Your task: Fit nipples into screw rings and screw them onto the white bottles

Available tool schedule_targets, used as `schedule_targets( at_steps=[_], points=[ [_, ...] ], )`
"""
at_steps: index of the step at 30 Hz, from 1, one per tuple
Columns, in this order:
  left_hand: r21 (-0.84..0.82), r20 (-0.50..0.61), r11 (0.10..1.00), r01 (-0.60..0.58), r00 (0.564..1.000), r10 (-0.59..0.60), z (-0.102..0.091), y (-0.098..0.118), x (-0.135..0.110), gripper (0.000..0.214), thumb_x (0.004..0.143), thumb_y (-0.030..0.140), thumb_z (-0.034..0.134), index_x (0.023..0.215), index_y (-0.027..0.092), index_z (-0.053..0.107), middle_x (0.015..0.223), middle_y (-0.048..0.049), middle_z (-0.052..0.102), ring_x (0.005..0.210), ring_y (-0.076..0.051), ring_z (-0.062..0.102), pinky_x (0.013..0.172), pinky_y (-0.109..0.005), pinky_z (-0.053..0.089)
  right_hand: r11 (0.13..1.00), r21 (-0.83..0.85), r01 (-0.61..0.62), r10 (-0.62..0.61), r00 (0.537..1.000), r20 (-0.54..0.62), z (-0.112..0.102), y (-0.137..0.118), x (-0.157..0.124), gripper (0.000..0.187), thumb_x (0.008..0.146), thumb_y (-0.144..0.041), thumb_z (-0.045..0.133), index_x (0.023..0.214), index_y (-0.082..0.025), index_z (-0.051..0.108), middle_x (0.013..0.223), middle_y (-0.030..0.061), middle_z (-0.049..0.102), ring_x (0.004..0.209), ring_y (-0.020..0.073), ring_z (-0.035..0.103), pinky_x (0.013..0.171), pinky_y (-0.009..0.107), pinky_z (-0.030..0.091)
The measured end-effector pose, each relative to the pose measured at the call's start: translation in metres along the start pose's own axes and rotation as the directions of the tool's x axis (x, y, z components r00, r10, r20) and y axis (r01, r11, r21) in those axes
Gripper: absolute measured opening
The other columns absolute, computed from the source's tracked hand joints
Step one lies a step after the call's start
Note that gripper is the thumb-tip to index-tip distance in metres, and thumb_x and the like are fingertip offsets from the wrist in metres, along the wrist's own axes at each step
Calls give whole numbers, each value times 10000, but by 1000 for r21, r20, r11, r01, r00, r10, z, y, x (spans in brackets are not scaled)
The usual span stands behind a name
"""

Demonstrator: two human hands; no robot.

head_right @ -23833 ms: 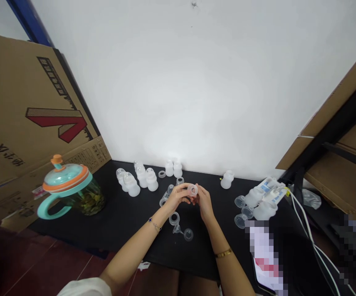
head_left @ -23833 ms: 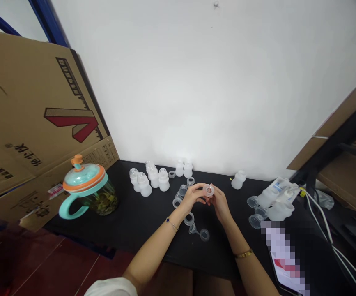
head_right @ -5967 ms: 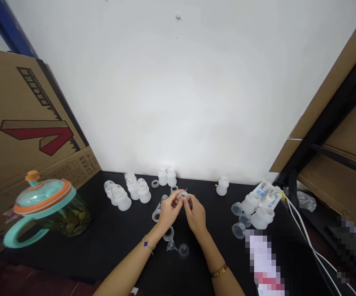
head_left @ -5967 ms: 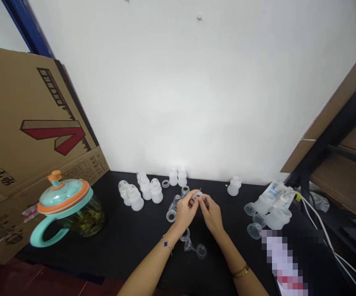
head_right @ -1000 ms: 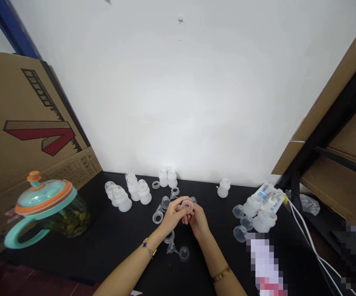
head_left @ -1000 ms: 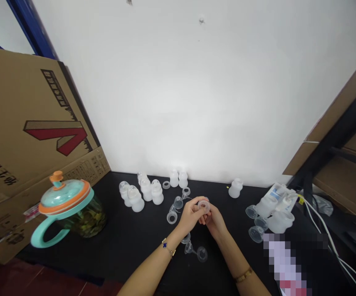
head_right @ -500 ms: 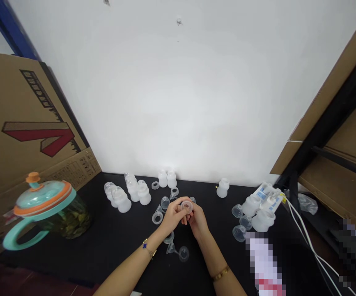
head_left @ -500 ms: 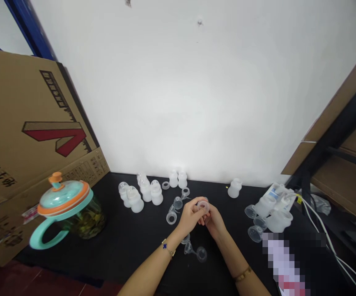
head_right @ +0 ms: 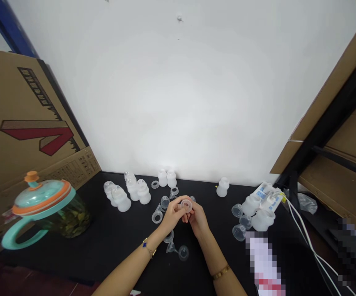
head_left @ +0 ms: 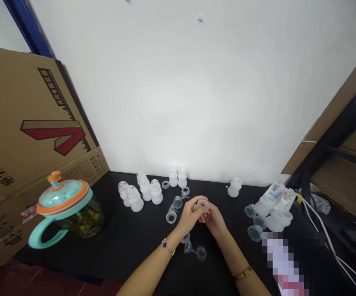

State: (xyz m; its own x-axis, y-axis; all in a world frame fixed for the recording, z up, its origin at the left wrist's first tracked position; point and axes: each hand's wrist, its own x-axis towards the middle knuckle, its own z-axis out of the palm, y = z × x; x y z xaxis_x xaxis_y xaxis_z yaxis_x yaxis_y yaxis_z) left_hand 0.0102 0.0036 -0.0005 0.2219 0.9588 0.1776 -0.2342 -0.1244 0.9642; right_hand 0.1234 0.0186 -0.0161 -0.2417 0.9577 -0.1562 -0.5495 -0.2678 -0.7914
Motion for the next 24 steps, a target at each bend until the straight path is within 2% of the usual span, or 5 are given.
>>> schedule_targets(
  at_steps=[6, 10, 15, 20, 24],
  points=[
    [-21, 9, 1000, 5, 1000, -4, -1, -1, 2, 380, 793, 305, 663, 1120, 114, 628, 649, -33, 708, 388, -97, 545, 390, -175, 412, 1000, 2, -4, 4, 1000, 4, 4, -2, -3, 311, 713, -378, 726, 523, -197, 558, 400, -68, 380, 348, 94, 383, 384, 254, 335],
    [-27, 9, 1000, -7, 1000, 8, -1, -2, 2, 381, 795, 286, 647, 1133, 113, 622, 660, -33, 714, 380, -89, 537, 386, -171, 414, 1000, -11, -9, 9, 1000, -14, -1, 1, -1, 289, 708, -396, 747, 579, -189, 591, 419, -67, 408, 367, 95, 394, 396, 248, 352],
    [-34, 7, 999, 7, 1000, -7, 0, -3, 2, 380, 786, 264, 632, 1134, 112, 619, 650, -30, 716, 374, -91, 541, 375, -166, 417, 1000, 8, 17, -17, 1000, -19, -6, 7, 5, 338, 716, -417, 747, 549, -197, 553, 409, -75, 378, 353, 88, 356, 375, 250, 330],
    [-49, 0, 999, 11, 1000, -11, -2, -4, 4, 370, 826, 332, 625, 1124, 112, 622, 669, -44, 721, 409, -103, 573, 396, -174, 444, 997, -8, 75, -76, 997, -19, -2, 7, 4, 364, 731, -447, 769, 562, -188, 578, 425, -71, 400, 358, 83, 365, 372, 245, 327],
    [-64, 3, 998, 25, 1000, -25, -2, -6, 5, 426, 822, 402, 661, 1132, 112, 620, 675, -47, 718, 406, -102, 564, 393, -182, 446, 998, 12, 60, -60, 998, 10, 2, 3, 1, 436, 747, -494, 759, 524, -192, 538, 419, -60, 418, 361, 88, 393, 386, 246, 344]
  ],
)
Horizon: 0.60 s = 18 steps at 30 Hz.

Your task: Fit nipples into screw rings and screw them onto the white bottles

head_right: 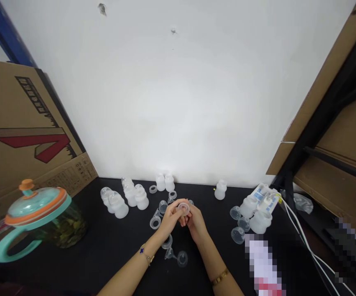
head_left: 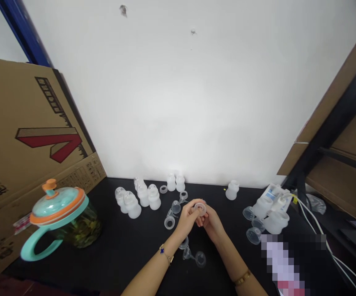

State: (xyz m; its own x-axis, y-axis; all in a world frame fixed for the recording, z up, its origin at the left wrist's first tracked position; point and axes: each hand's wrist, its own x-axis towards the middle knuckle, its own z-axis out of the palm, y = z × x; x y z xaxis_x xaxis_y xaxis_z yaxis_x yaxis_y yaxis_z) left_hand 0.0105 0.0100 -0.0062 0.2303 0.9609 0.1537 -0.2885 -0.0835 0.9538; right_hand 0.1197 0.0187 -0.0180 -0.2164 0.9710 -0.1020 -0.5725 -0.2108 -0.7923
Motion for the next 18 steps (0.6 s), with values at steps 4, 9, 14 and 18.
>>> schedule_targets(
  at_steps=[4, 9, 14, 18],
  points=[
    [-27, -8, 1000, 0, 1000, 0, -1, -3, 1, 434, 821, 425, 665, 1116, 111, 613, 641, -34, 700, 375, -95, 538, 377, -184, 436, 998, 10, -65, 65, 998, 19, 3, -4, -2, 412, 767, -517, 733, 575, -184, 585, 410, -55, 445, 365, 90, 416, 406, 235, 335],
    [-54, -39, 999, -5, 999, 3, -5, -3, 3, 419, 829, 446, 664, 1091, 126, 591, 678, -44, 713, 389, -109, 562, 376, -195, 447, 992, 7, -129, 129, 989, 67, 7, -8, -5, 369, 805, -495, 693, 649, -165, 640, 465, -26, 534, 421, 83, 449, 468, 218, 344],
    [-44, -39, 999, -19, 999, 17, -6, -3, 5, 406, 828, 446, 669, 1067, 127, 591, 649, -30, 698, 363, -98, 538, 370, -193, 441, 989, -27, -147, 149, 985, 84, 5, -7, -4, 395, 809, -521, 664, 656, -157, 661, 468, -15, 545, 435, 85, 449, 481, 217, 338],
    [-26, -38, 999, -28, 999, 27, -6, -5, 5, 385, 828, 442, 659, 1043, 127, 599, 633, -25, 688, 372, -103, 544, 366, -192, 434, 990, -24, -141, 142, 987, 68, 4, -6, -2, 376, 793, -514, 687, 643, -171, 651, 462, -28, 530, 432, 88, 447, 484, 221, 346]
  ],
)
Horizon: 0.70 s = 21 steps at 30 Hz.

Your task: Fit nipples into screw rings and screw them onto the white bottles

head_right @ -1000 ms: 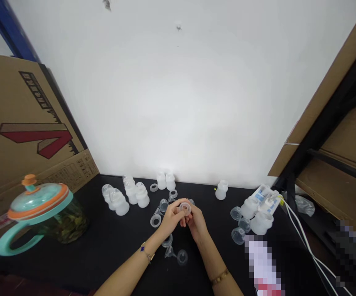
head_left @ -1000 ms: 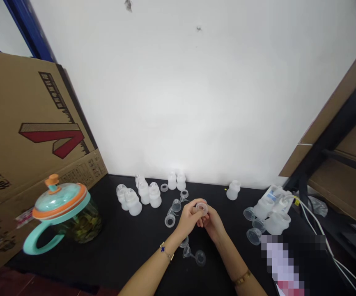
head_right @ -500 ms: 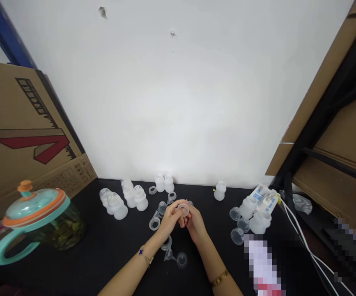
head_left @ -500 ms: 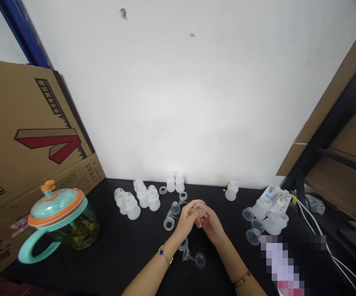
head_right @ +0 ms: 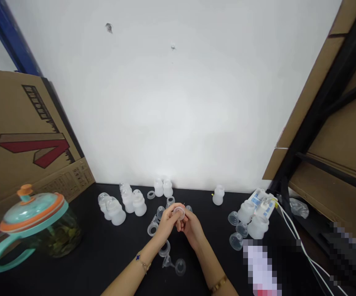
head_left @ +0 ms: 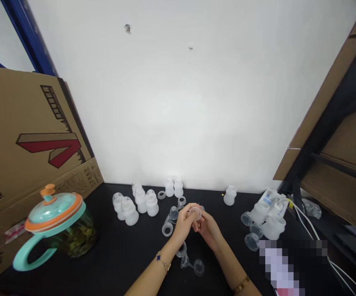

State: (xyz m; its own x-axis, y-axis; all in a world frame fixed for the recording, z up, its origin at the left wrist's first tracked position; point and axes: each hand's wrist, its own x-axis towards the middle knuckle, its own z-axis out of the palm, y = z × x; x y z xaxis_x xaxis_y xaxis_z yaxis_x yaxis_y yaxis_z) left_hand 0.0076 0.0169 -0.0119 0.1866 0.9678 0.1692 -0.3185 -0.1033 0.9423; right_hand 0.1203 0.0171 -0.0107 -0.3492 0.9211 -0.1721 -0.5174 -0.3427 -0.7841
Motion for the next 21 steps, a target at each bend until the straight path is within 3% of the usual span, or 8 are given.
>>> schedule_targets(
  at_steps=[6, 21],
  points=[
    [1, 8, 1000, 4, 1000, -4, 1, 1, 0, 346, 817, 414, 658, 1009, 133, 599, 613, -16, 676, 373, -104, 544, 361, -186, 422, 999, 35, 21, -20, 999, -38, 0, 2, 2, 369, 740, -494, 741, 601, -179, 608, 447, -35, 505, 412, 95, 444, 456, 228, 324],
    [34, -14, 999, -7, 1000, 8, 2, 3, -1, 243, 808, 329, 604, 948, 131, 606, 552, 8, 646, 334, -93, 512, 337, -177, 398, 995, -32, 93, -94, 995, -31, 6, 3, -3, 427, 791, -453, 706, 523, -199, 492, 439, -38, 473, 416, 105, 469, 460, 237, 332]
  ],
)
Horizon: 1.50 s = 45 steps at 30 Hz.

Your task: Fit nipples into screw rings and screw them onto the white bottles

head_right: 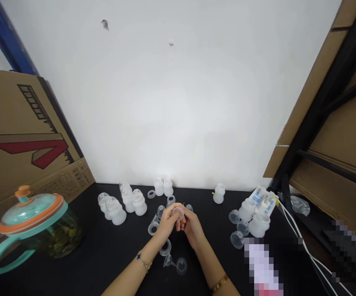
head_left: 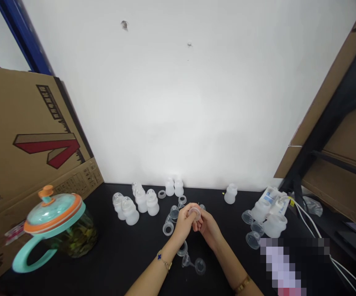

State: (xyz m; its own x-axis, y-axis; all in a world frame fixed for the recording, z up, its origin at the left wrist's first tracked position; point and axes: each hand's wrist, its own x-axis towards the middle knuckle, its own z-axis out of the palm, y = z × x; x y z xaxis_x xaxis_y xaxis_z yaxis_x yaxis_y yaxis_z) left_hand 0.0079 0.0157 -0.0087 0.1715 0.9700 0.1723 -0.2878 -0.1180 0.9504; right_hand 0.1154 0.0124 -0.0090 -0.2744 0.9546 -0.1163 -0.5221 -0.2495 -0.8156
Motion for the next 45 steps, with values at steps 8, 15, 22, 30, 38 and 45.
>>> schedule_targets(
  at_steps=[8, 15, 22, 30, 38, 45],
  points=[
    [-16, -13, 1000, 7, 1000, -7, 2, 4, -1, 241, 812, 336, 612, 938, 130, 602, 542, 7, 642, 335, -95, 511, 333, -176, 404, 1000, 3, 9, -9, 1000, 27, 2, -1, -1, 463, 795, -485, 719, 519, -198, 484, 443, -50, 445, 413, 93, 442, 450, 231, 321],
    [-49, 14, 998, 40, 999, -39, 3, 8, -5, 420, 849, 478, 623, 1068, 121, 600, 637, -36, 689, 399, -120, 566, 375, -195, 432, 999, 40, 14, -13, 999, -30, 4, -4, -2, 396, 769, -503, 755, 614, -188, 573, 456, -72, 410, 412, 79, 373, 434, 225, 351],
    [-78, 11, 995, 64, 998, -63, 2, 6, -5, 504, 880, 516, 546, 1189, 119, 580, 618, -22, 664, 404, -124, 565, 371, -194, 430, 995, 94, 16, -12, 999, -50, 1, 2, 3, 368, 773, -470, 767, 640, -197, 558, 478, -85, 382, 411, 73, 337, 429, 224, 341],
    [-29, 5, 999, 18, 1000, -18, 6, 5, -4, 506, 895, 561, 534, 1153, 128, 578, 595, 0, 630, 375, -102, 527, 352, -183, 405, 998, 63, 1, -1, 1000, 0, 1, 0, 1, 551, 822, -557, 695, 494, -219, 409, 425, -60, 392, 394, 90, 390, 450, 244, 347],
    [3, -7, 1000, 0, 1000, 0, 5, 0, -3, 496, 910, 549, 523, 1170, 130, 578, 589, 3, 624, 373, -101, 513, 358, -189, 399, 997, 74, 4, -3, 1000, -12, 0, 1, 2, 556, 795, -543, 718, 465, -217, 412, 401, -55, 397, 382, 90, 395, 452, 245, 368],
    [63, 13, 998, -32, 999, 31, 5, -4, -5, 483, 924, 552, 521, 1191, 152, 565, 641, -4, 634, 406, -99, 528, 359, -177, 391, 996, 87, 21, -17, 999, -43, -3, 8, 6, 399, 767, -488, 748, 584, -212, 525, 422, -87, 363, 339, 81, 344, 362, 230, 352]
  ],
)
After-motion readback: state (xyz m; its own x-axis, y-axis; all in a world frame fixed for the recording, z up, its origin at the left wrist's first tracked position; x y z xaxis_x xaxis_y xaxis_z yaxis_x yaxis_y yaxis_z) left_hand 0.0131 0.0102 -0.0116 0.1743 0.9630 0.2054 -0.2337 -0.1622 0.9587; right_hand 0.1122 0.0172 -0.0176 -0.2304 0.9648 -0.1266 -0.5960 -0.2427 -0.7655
